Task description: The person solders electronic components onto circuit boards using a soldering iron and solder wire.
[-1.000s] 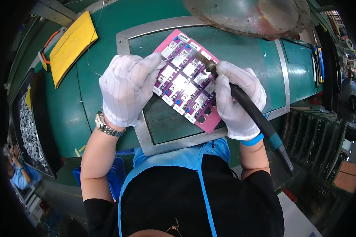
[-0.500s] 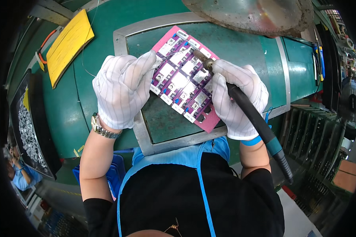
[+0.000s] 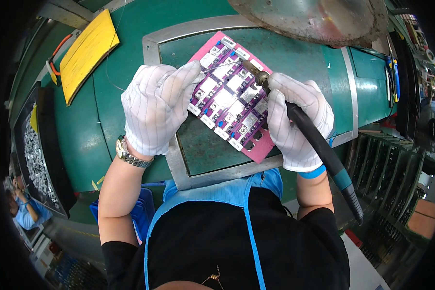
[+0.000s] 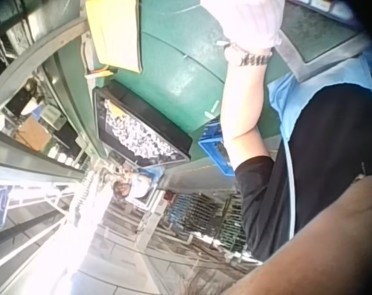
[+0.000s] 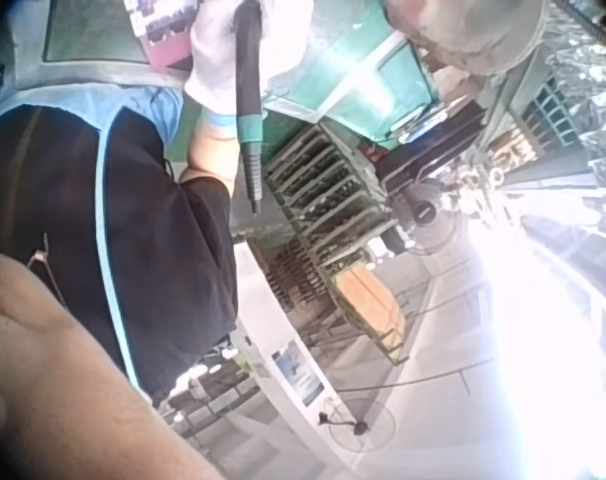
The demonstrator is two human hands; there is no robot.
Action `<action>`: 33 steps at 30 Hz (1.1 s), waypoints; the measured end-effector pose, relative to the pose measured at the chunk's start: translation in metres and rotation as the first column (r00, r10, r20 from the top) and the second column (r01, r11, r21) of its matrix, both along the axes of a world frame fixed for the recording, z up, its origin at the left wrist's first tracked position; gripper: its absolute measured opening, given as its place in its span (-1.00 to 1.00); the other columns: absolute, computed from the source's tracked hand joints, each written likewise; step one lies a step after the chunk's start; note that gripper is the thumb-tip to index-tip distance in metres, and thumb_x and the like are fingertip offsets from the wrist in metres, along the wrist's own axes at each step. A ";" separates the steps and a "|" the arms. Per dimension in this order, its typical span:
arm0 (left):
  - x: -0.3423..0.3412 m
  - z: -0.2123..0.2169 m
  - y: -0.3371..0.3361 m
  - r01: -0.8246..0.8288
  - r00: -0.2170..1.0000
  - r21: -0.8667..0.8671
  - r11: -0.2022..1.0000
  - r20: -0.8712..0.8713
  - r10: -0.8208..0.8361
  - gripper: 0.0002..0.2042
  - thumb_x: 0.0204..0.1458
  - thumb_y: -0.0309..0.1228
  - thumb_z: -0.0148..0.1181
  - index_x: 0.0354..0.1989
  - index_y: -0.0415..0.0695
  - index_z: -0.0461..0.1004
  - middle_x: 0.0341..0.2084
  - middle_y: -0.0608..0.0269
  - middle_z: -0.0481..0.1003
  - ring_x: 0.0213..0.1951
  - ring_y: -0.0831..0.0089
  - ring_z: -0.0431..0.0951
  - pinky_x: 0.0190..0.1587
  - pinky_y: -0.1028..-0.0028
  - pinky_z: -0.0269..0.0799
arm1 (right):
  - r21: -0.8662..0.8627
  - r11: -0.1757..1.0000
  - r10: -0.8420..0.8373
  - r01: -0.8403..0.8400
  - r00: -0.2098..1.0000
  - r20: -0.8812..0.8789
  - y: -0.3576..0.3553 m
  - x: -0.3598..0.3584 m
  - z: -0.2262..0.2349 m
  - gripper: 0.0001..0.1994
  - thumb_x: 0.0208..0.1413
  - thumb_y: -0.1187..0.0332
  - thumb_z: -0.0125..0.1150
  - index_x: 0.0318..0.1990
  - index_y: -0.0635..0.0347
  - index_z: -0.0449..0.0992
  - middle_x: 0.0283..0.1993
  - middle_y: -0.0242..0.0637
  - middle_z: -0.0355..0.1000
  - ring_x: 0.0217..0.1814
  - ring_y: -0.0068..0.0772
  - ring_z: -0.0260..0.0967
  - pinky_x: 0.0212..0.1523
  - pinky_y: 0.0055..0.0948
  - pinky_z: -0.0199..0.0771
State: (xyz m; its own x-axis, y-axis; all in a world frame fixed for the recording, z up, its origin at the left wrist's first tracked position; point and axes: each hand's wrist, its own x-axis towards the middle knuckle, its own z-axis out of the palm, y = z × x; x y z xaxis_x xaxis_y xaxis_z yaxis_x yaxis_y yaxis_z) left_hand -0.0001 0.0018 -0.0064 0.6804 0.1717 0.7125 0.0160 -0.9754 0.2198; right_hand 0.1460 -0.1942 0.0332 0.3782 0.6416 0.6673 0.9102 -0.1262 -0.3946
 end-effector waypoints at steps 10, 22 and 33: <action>0.006 -0.001 -0.002 0.009 1.000 0.014 1.000 -0.014 -0.009 -0.64 -0.20 -0.53 0.43 -0.13 -0.05 0.62 -0.45 0.31 0.46 -0.46 0.34 0.47 -0.43 0.41 0.43 | -0.031 0.999 0.022 -0.020 0.998 0.055 0.005 0.004 0.007 -0.83 0.08 0.55 0.31 -0.17 0.21 0.53 -0.21 -0.19 0.60 -0.37 -0.23 0.53 -0.30 -0.42 0.52; 0.002 0.004 0.002 -0.048 0.995 -0.052 0.998 0.083 0.052 -0.65 -0.13 -0.56 0.36 -0.10 -0.02 0.61 -0.37 0.29 0.54 -0.36 0.28 0.53 -0.31 0.37 0.45 | 0.019 0.999 -0.038 0.038 0.999 0.017 0.001 0.000 0.007 -0.86 0.10 0.54 0.27 -0.18 0.23 0.52 -0.21 -0.18 0.59 -0.35 -0.27 0.51 -0.25 -0.40 0.51; 0.001 0.011 -0.001 -0.050 0.998 -0.034 0.998 0.032 0.051 -0.68 -0.13 -0.54 0.39 -0.13 -0.03 0.61 -0.42 0.27 0.52 -0.39 0.26 0.52 -0.33 0.37 0.45 | 0.173 0.982 -0.062 0.079 0.993 -0.101 -0.027 0.002 0.007 -0.77 0.26 0.31 0.08 -0.19 0.34 0.51 -0.24 -0.14 0.52 -0.30 -0.46 0.38 -0.26 -0.50 0.40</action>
